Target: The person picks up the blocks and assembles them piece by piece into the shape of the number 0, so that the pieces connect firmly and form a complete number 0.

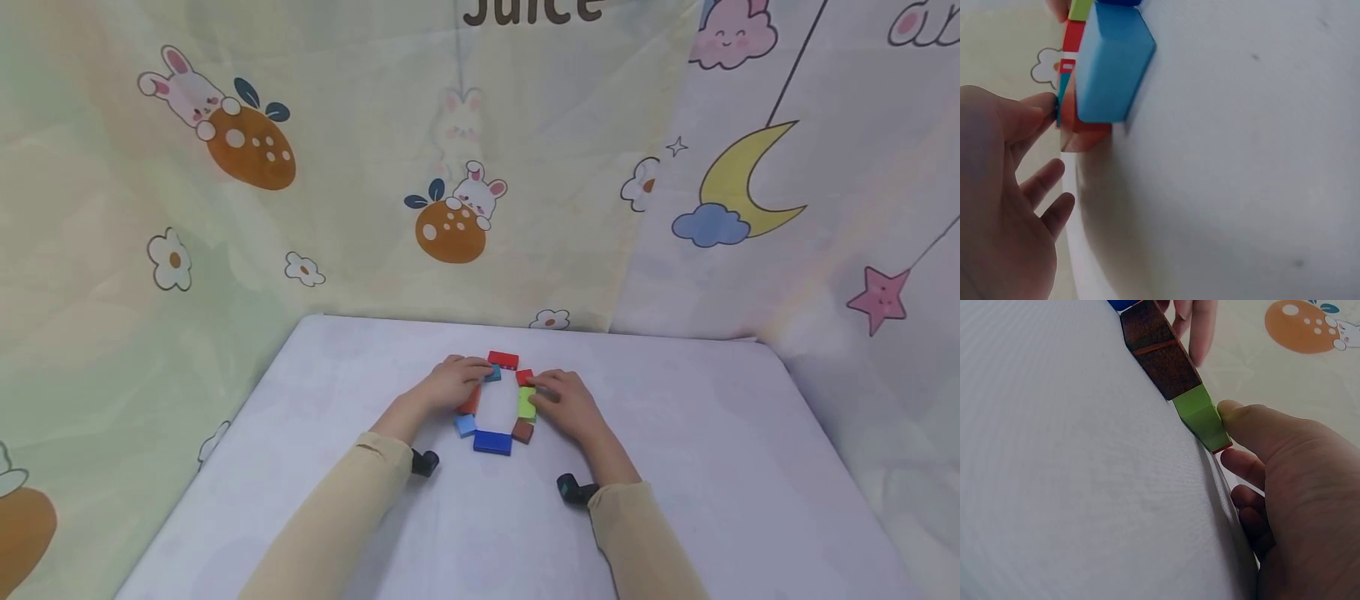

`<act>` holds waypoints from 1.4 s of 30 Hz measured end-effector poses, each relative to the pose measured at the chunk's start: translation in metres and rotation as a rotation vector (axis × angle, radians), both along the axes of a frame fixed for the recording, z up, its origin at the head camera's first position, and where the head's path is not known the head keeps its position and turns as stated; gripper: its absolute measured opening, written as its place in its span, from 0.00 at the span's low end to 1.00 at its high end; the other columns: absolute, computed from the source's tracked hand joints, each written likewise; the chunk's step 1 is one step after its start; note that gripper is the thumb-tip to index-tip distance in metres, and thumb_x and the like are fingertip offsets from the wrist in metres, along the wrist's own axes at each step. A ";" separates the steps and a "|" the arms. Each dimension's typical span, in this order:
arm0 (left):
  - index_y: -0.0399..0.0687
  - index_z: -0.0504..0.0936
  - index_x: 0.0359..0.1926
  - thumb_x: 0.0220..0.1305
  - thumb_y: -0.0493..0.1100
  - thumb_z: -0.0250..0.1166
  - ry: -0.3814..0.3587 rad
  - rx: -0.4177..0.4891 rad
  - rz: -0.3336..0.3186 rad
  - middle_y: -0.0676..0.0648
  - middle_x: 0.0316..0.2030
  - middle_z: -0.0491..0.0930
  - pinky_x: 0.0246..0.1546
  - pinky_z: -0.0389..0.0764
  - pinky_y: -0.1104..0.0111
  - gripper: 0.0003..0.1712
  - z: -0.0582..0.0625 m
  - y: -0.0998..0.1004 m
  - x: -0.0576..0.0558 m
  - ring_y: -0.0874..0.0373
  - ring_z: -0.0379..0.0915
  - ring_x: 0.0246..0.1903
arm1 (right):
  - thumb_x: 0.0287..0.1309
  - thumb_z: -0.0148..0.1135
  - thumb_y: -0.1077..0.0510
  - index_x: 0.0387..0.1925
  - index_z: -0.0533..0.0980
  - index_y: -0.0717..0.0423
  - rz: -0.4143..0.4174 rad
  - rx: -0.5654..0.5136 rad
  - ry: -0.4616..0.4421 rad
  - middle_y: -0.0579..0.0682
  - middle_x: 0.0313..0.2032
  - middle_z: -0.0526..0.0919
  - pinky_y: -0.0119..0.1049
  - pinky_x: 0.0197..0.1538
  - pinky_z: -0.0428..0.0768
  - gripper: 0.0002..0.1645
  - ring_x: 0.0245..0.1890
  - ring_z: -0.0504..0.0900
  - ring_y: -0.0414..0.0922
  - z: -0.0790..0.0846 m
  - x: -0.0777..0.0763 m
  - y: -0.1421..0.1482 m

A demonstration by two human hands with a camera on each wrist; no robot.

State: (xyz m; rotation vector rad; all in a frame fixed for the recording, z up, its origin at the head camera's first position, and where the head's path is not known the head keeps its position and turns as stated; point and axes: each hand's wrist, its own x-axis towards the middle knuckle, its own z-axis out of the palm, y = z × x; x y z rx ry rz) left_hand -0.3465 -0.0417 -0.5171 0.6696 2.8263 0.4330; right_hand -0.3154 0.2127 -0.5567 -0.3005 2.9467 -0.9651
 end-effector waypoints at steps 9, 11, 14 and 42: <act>0.71 0.68 0.70 0.75 0.49 0.45 -0.012 0.059 0.014 0.60 0.74 0.61 0.72 0.61 0.49 0.26 -0.013 -0.013 -0.001 0.50 0.51 0.75 | 0.63 0.63 0.45 0.62 0.77 0.40 0.013 -0.014 0.010 0.52 0.62 0.75 0.62 0.66 0.68 0.25 0.66 0.67 0.55 0.000 0.001 0.001; 0.72 0.66 0.71 0.75 0.51 0.45 -0.023 0.075 0.018 0.60 0.74 0.60 0.72 0.61 0.48 0.26 -0.016 -0.016 0.000 0.49 0.51 0.75 | 0.63 0.63 0.45 0.61 0.77 0.40 0.014 -0.015 0.015 0.52 0.62 0.75 0.61 0.66 0.68 0.25 0.66 0.67 0.55 0.000 0.001 0.001; 0.72 0.66 0.71 0.75 0.54 0.45 -0.026 0.101 0.015 0.59 0.74 0.62 0.71 0.61 0.48 0.26 -0.018 -0.021 0.001 0.49 0.51 0.75 | 0.63 0.64 0.45 0.61 0.77 0.41 0.013 -0.013 0.027 0.52 0.61 0.75 0.61 0.66 0.69 0.25 0.65 0.68 0.55 0.001 0.001 0.001; 0.73 0.65 0.71 0.74 0.58 0.50 -0.032 0.210 0.020 0.52 0.71 0.64 0.72 0.61 0.51 0.26 -0.030 -0.034 0.007 0.50 0.53 0.73 | 0.63 0.63 0.44 0.61 0.77 0.41 0.009 -0.010 0.028 0.52 0.61 0.75 0.60 0.66 0.69 0.25 0.64 0.68 0.54 -0.002 0.001 0.001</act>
